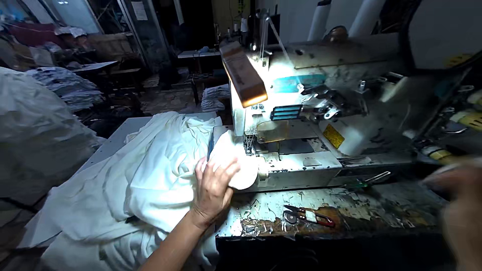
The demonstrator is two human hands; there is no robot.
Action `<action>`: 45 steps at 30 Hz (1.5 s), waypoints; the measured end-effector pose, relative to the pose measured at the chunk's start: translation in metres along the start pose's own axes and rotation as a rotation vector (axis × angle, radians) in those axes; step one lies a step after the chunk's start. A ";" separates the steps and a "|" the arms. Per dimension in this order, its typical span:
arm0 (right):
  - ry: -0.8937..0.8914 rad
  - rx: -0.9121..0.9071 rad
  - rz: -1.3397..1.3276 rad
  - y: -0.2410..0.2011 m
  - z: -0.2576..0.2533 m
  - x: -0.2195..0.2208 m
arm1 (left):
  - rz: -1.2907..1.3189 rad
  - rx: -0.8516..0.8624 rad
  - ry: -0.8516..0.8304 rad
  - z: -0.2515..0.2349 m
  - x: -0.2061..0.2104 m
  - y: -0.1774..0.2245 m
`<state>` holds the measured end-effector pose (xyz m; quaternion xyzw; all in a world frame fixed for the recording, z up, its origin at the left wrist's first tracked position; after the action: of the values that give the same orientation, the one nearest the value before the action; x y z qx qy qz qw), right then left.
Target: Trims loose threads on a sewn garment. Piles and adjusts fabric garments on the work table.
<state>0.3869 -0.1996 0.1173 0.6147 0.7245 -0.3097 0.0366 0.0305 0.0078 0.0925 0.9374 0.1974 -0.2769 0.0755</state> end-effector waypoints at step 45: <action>-0.100 -0.020 -0.202 -0.114 0.076 0.106 | 0.617 -0.373 0.066 0.051 -0.031 0.076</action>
<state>0.2317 -0.1508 0.0559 0.5221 0.7830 -0.3348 0.0475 0.0130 -0.0843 0.0689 0.9313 -0.0455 -0.1700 0.3190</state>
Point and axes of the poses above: each hand's wrist, its own z-axis away from the middle knuckle, its own x-axis out of the palm, y = z × x, the point moved 7 cm from there along -z, towards the middle knuckle, and after that the axes turned 4 degrees about z, right-handed, at the moved point
